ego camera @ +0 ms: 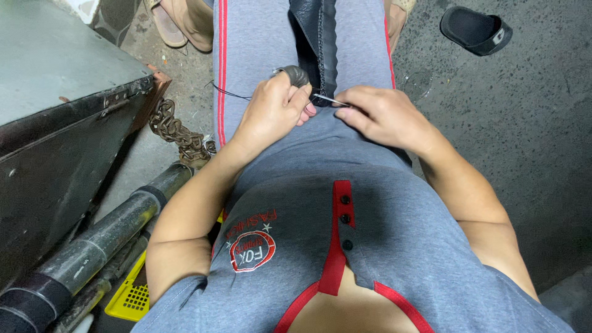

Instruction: The person sits on a low stool and sews a black slip-on shoe using a needle and thread. They hold the shoe on their lap and repeatedly push the needle through the shoe's upper edge to stitch it.

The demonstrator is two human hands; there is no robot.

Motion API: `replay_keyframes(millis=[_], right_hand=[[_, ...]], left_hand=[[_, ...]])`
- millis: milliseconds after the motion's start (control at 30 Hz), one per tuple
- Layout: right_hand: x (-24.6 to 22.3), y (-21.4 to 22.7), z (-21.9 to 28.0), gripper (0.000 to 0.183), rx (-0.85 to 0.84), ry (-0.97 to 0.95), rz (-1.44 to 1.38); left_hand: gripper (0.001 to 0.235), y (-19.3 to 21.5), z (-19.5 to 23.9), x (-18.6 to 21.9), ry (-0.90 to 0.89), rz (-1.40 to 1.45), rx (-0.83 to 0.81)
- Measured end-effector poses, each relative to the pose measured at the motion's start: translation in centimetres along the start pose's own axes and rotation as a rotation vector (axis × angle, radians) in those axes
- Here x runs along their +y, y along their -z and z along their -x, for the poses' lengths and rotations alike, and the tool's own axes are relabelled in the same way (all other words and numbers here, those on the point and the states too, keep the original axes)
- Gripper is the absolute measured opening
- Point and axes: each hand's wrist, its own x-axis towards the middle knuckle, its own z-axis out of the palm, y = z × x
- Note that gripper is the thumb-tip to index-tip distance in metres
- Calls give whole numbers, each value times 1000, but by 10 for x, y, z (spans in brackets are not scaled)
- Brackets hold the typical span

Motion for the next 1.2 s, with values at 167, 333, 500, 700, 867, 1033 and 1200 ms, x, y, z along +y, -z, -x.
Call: replay_keyframes(millis=[167, 333, 500, 700, 867, 1033, 1200], right_hand=[[12, 19, 20, 13, 297, -259, -725], [68, 45, 34, 28, 911, -410, -1306], [15, 25, 16, 25, 586, -53, -170], [19, -2, -9, 9, 219, -27, 67], [13, 5, -15, 6, 52, -262, -463], [16, 3, -22, 4, 19, -403, -819], [15, -1, -27, 7, 31, -430, -817]], left_hand=[[14, 6, 14, 10, -96, -55, 37], [21, 2, 12, -4, -393, -8, 223], [13, -8, -4, -29, -385, -702, 125], [18, 3, -19, -37, -332, -316, -29], [4, 14, -9, -6, -421, 566, -148], [14, 23, -35, 23, -421, 940, -188], [32, 22, -79, 47, -298, 581, -160]])
